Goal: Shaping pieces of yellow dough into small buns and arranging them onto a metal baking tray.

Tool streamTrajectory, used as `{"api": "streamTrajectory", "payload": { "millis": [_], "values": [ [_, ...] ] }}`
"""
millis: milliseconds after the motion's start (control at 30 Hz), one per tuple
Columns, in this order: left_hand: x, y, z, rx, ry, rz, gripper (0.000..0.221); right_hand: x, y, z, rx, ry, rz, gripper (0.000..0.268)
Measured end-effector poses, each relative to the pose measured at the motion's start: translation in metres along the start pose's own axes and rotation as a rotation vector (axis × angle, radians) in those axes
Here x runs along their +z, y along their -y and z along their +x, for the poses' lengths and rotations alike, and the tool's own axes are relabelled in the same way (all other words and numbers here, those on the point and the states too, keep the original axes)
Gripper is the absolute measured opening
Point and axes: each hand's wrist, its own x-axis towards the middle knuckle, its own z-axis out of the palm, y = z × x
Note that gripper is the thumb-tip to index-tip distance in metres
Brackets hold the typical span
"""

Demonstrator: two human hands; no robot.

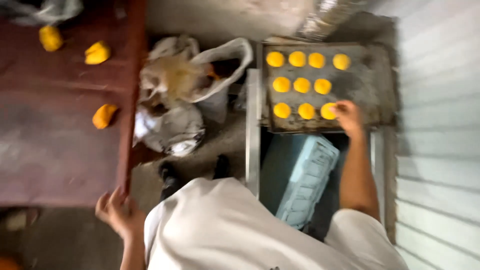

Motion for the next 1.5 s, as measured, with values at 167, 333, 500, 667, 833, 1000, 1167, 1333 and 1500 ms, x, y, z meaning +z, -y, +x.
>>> {"api": "streamTrajectory", "payload": {
  "millis": [167, 333, 500, 667, 833, 1000, 1167, 1333, 1500],
  "values": [
    [0.007, -0.001, 0.026, -0.085, 0.028, -0.061, 0.042, 0.006, 0.005, 0.022, -0.084, -0.105, -0.334, 0.031],
    [0.012, 0.015, 0.038, -0.198, -0.067, -0.165, 0.042, 0.085, 0.026, 0.087, -0.267, -0.322, -0.064, 0.024],
    [0.019, 0.037, 0.052, -0.239, -0.098, -0.254, 0.041, 0.311, 0.272, 0.009, -0.688, -0.109, -0.268, 0.014],
    [0.010, 0.058, 0.074, -0.244, -0.162, -0.316, 0.042, 0.489, 0.412, -0.048, -0.993, 0.507, -0.114, 0.059],
    [-0.004, 0.109, 0.064, -0.356, -0.226, -0.362, 0.040, 0.552, 0.472, -0.041, -1.053, 0.582, -0.358, 0.068],
    [-0.020, 0.143, 0.077, -0.455, -0.274, -0.395, 0.038, 0.574, 0.455, -0.019, -1.154, 0.615, -0.342, 0.047],
    [-0.028, 0.134, 0.195, -0.247, -0.147, -0.531, 0.036, 0.569, 0.464, -0.046, -0.800, 0.712, -0.300, 0.050],
    [0.054, 0.145, 0.332, 0.001, -0.029, -0.566, 0.034, 0.574, 0.457, -0.055, -0.835, 0.563, -0.313, 0.034],
    [0.153, 0.131, 0.441, 0.104, 0.144, -0.427, 0.040, 0.568, 0.453, -0.054, -0.900, 0.408, -0.617, 0.026]
  ]
}}
